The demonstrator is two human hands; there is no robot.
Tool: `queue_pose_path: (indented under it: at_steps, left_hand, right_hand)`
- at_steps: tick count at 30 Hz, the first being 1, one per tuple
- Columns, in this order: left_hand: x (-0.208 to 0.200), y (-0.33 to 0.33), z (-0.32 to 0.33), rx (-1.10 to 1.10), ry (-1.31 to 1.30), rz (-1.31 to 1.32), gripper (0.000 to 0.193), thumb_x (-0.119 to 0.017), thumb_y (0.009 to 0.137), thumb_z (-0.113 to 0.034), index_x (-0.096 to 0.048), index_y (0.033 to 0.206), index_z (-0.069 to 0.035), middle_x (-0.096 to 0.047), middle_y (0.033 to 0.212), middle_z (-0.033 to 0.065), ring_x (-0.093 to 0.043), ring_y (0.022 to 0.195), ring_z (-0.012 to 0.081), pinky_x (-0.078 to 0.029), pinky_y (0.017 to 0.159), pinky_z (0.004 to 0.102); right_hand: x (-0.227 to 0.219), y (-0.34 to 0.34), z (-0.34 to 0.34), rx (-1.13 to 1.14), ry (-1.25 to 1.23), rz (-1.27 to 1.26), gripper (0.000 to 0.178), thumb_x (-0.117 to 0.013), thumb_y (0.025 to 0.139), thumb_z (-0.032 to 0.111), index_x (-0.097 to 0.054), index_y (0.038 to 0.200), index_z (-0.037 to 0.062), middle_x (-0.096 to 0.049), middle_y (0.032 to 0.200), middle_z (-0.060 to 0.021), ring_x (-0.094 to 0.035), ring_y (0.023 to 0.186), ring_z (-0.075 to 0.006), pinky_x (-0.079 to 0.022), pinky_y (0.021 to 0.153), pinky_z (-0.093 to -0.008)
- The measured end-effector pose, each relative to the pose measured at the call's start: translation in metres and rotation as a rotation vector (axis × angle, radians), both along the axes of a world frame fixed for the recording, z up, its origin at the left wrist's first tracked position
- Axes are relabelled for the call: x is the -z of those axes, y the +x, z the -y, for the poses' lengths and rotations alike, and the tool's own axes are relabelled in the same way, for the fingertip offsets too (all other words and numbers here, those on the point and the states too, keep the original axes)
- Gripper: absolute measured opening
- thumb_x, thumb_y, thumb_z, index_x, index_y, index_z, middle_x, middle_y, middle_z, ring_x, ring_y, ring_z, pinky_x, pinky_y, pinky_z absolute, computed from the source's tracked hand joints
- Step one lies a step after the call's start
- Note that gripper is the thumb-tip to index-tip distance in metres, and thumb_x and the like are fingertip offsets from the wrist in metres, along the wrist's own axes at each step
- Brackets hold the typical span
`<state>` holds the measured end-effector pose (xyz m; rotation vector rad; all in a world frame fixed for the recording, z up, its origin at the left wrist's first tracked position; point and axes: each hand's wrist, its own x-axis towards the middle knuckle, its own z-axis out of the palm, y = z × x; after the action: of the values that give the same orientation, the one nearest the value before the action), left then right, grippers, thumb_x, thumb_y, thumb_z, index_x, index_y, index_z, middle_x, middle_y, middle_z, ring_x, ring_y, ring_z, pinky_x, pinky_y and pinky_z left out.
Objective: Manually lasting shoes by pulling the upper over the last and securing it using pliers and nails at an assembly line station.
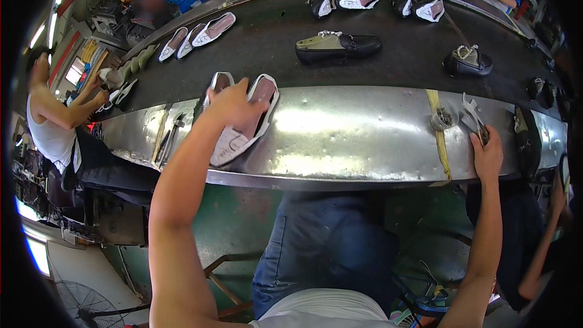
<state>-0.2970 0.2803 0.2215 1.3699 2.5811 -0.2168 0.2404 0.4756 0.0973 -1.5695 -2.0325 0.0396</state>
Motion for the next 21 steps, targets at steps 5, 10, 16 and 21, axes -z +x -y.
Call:
queue_pose_path:
  at_steps: [5, 10, 16, 21]
  left_hand:
    - [0.032, -0.062, -0.031, 0.060, 0.234, 0.236, 0.072, -0.063, 0.091, -0.046, -0.050, 0.141, 0.004, -0.062, 0.131, 0.0256, -0.060, 0.123, 0.0382, -0.048, 0.102, 0.0391]
    - [0.005, 0.027, 0.032, 0.218, 0.490, 0.519, 0.059, -0.065, 0.096, -0.036, -0.051, 0.142, -0.003, -0.066, 0.121, 0.0156, -0.062, 0.111, 0.0214, -0.048, 0.098, 0.0340]
    - [0.070, 0.159, 0.179, 0.193, 0.776, 1.114, 0.074, -0.071, 0.092, -0.042, -0.044, 0.149, -0.003, -0.058, 0.137, 0.0152, -0.050, 0.129, 0.0227, -0.038, 0.110, 0.0371]
    - [0.196, 0.257, 0.225, 0.063, 0.853, 1.544, 0.056, -0.055, 0.103, -0.019, -0.035, 0.155, -0.010, -0.059, 0.127, 0.0028, -0.054, 0.113, 0.0095, -0.042, 0.102, 0.0273]
  right_hand:
    - [-0.003, -0.010, -0.003, -0.016, -0.026, -0.009, 0.053, -0.068, 0.091, 0.037, -0.057, 0.128, 0.0003, -0.063, 0.122, -0.0229, -0.059, 0.114, -0.0399, -0.046, 0.097, -0.0443]
    - [0.017, 0.010, 0.017, -0.159, 0.435, -0.263, 0.048, -0.063, 0.096, 0.031, -0.052, 0.129, -0.0026, -0.062, 0.117, -0.0233, -0.058, 0.110, -0.0426, -0.045, 0.096, -0.0450]
    - [0.024, -0.027, 0.237, -0.628, -0.568, -0.955, 0.026, -0.056, 0.098, 0.017, -0.051, 0.118, 0.0002, -0.061, 0.103, -0.0079, -0.060, 0.088, -0.0148, -0.052, 0.083, -0.0315]
    - [0.055, -0.066, 0.326, -0.717, -0.916, -0.877, 0.074, -0.090, 0.073, 0.022, -0.049, 0.132, 0.0024, -0.060, 0.127, -0.0103, -0.062, 0.113, -0.0179, -0.054, 0.085, -0.0310]
